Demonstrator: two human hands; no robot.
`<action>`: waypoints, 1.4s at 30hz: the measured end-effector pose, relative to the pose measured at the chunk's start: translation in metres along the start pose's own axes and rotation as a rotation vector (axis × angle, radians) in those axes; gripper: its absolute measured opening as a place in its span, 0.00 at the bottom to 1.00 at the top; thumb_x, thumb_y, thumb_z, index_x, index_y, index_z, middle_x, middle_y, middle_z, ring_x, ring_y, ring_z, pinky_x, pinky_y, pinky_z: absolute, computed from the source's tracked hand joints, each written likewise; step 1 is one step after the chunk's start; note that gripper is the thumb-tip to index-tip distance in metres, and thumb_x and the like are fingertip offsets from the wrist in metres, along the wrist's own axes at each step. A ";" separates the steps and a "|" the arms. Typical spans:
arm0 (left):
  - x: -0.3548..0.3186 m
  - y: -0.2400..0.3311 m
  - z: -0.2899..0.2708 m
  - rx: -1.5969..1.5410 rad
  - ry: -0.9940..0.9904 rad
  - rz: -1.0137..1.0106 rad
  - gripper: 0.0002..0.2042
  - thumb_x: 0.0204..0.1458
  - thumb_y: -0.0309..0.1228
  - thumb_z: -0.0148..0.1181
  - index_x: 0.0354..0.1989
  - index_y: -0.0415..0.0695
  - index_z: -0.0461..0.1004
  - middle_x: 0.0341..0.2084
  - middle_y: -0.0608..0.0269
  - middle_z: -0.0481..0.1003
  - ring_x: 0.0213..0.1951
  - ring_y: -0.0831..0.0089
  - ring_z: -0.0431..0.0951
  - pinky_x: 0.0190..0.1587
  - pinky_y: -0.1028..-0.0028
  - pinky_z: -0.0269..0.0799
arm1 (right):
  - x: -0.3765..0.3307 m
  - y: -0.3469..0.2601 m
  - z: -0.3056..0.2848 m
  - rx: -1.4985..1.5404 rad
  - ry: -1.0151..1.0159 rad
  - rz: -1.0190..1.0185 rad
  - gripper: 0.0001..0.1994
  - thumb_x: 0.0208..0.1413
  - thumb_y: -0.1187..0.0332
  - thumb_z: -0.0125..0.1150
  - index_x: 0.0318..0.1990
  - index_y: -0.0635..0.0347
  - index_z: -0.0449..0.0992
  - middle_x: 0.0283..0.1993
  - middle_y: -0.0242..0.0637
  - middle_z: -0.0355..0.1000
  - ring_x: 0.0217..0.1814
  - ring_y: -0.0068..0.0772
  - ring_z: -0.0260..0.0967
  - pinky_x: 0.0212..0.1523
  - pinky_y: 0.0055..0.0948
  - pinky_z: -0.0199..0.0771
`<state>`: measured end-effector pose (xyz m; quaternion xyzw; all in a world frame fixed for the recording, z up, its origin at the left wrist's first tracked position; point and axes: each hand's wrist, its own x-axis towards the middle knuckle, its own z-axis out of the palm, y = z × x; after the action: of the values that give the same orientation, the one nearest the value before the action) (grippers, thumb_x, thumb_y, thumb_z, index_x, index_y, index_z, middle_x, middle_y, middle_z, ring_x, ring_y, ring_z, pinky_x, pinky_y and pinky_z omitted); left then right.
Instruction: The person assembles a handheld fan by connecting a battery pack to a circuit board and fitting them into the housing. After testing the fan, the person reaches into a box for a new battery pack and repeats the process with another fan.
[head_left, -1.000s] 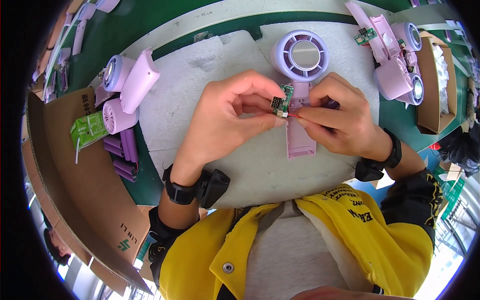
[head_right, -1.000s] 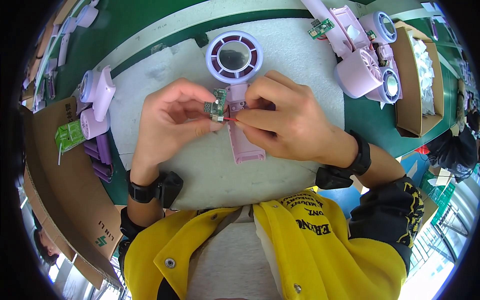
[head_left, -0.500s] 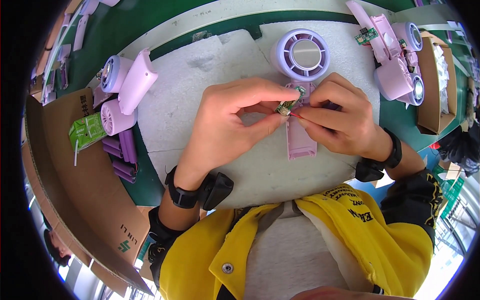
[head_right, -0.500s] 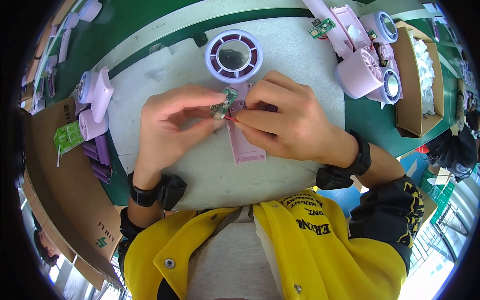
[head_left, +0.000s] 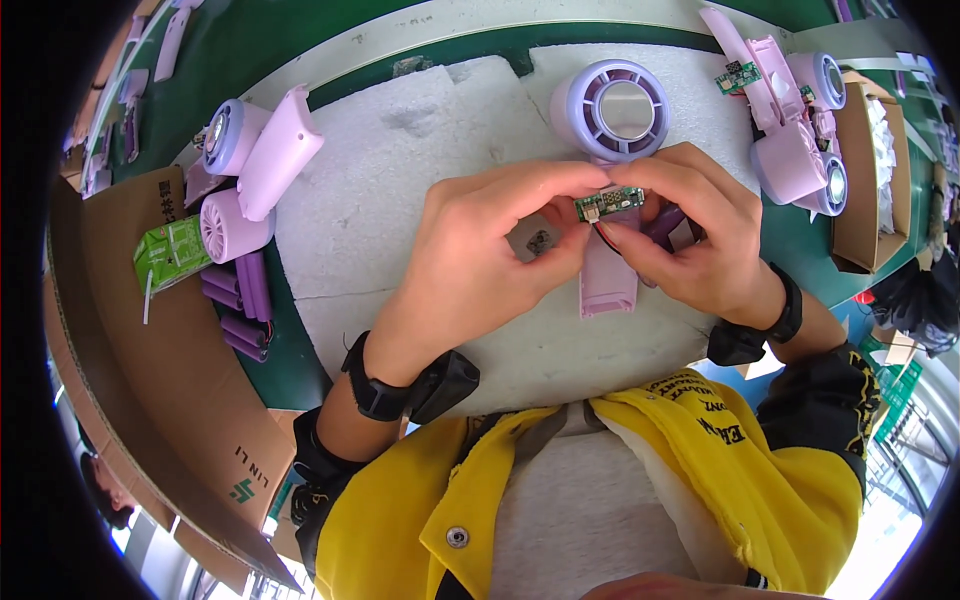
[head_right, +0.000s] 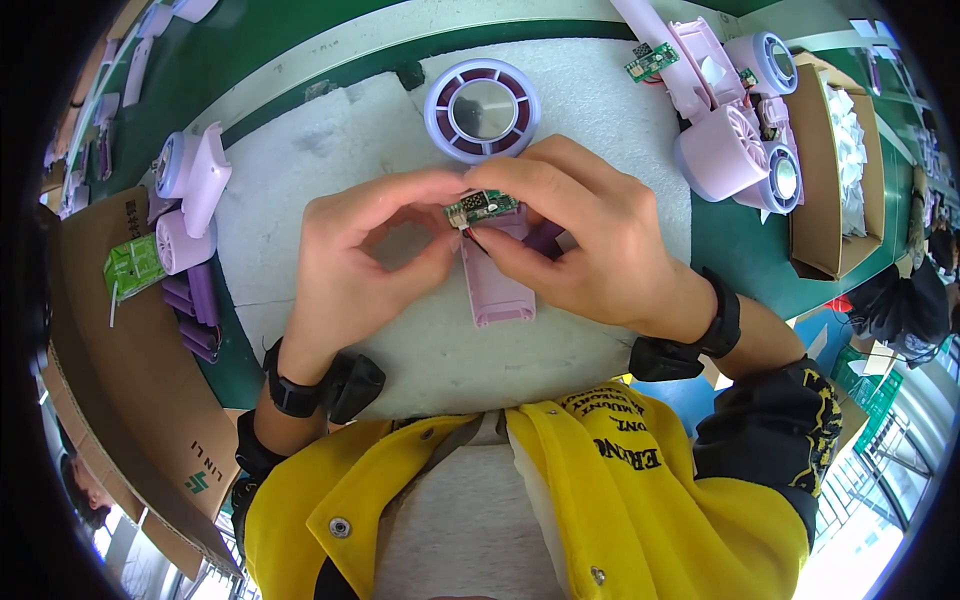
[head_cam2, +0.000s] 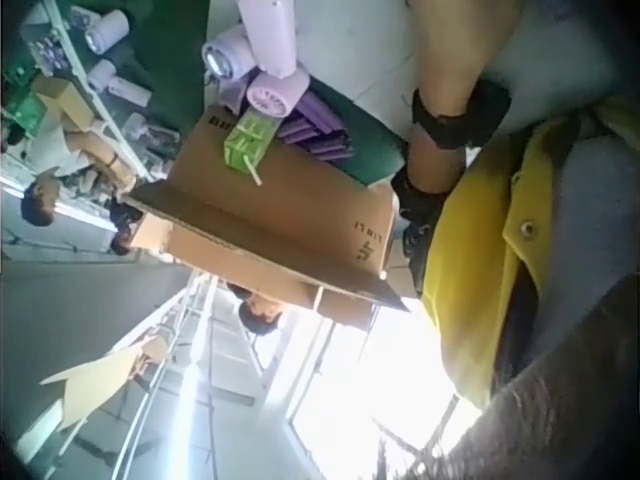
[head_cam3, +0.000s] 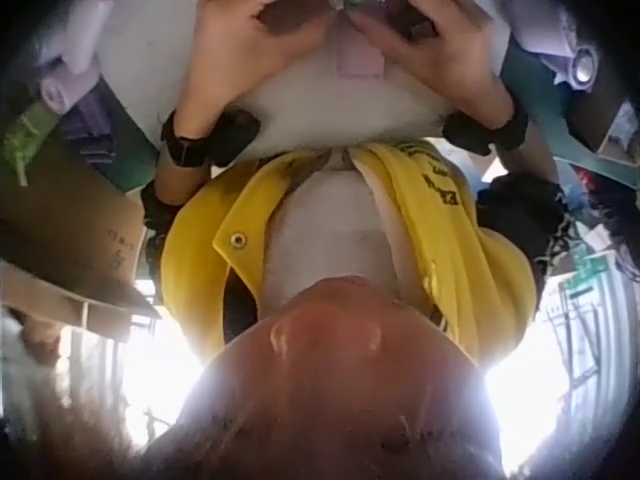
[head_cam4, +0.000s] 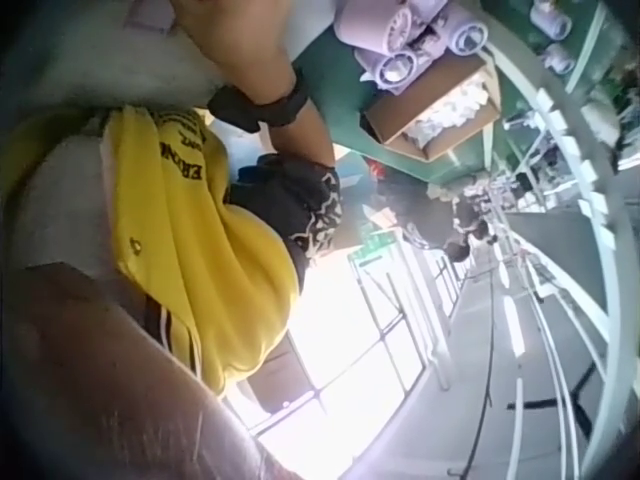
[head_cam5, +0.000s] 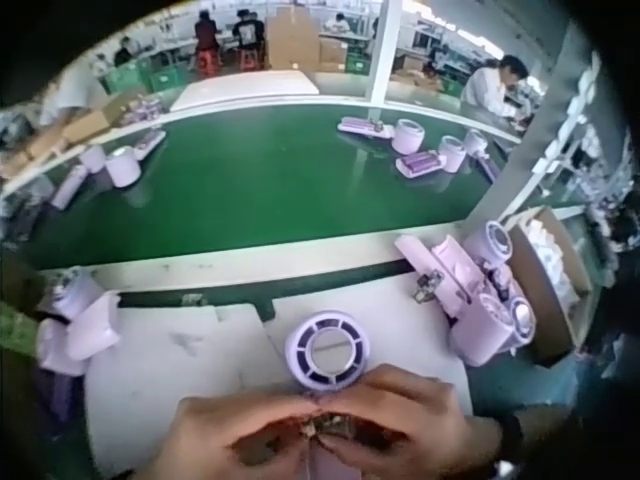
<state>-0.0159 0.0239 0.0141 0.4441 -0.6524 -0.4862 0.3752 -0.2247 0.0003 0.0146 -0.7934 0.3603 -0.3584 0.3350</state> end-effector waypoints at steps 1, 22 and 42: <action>-0.001 -0.001 -0.001 0.008 0.003 0.004 0.20 0.43 0.13 0.61 0.48 0.39 0.78 0.37 0.57 0.80 0.35 0.72 0.81 0.40 0.76 0.78 | 0.000 0.001 0.000 -0.008 -0.004 -0.010 0.20 0.40 0.81 0.73 0.43 0.63 0.77 0.36 0.39 0.74 0.25 0.22 0.66 0.23 0.21 0.68; 0.001 -0.003 0.002 0.152 0.081 0.159 0.15 0.39 0.14 0.66 0.38 0.40 0.82 0.30 0.58 0.79 0.28 0.71 0.79 0.30 0.78 0.74 | 0.001 0.006 -0.004 -0.027 -0.036 -0.047 0.21 0.37 0.80 0.74 0.44 0.60 0.80 0.35 0.36 0.74 0.25 0.19 0.70 0.22 0.17 0.74; 0.003 -0.005 -0.005 -0.042 -0.065 -0.044 0.18 0.42 0.12 0.62 0.43 0.40 0.79 0.42 0.60 0.77 0.34 0.75 0.78 0.38 0.78 0.76 | -0.007 -0.001 -0.006 -0.105 -0.027 0.031 0.13 0.42 0.81 0.71 0.39 0.65 0.79 0.37 0.39 0.74 0.28 0.23 0.72 0.26 0.20 0.72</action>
<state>-0.0117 0.0192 0.0110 0.4342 -0.6439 -0.5224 0.3522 -0.2329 0.0050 0.0159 -0.8089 0.3865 -0.3229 0.3033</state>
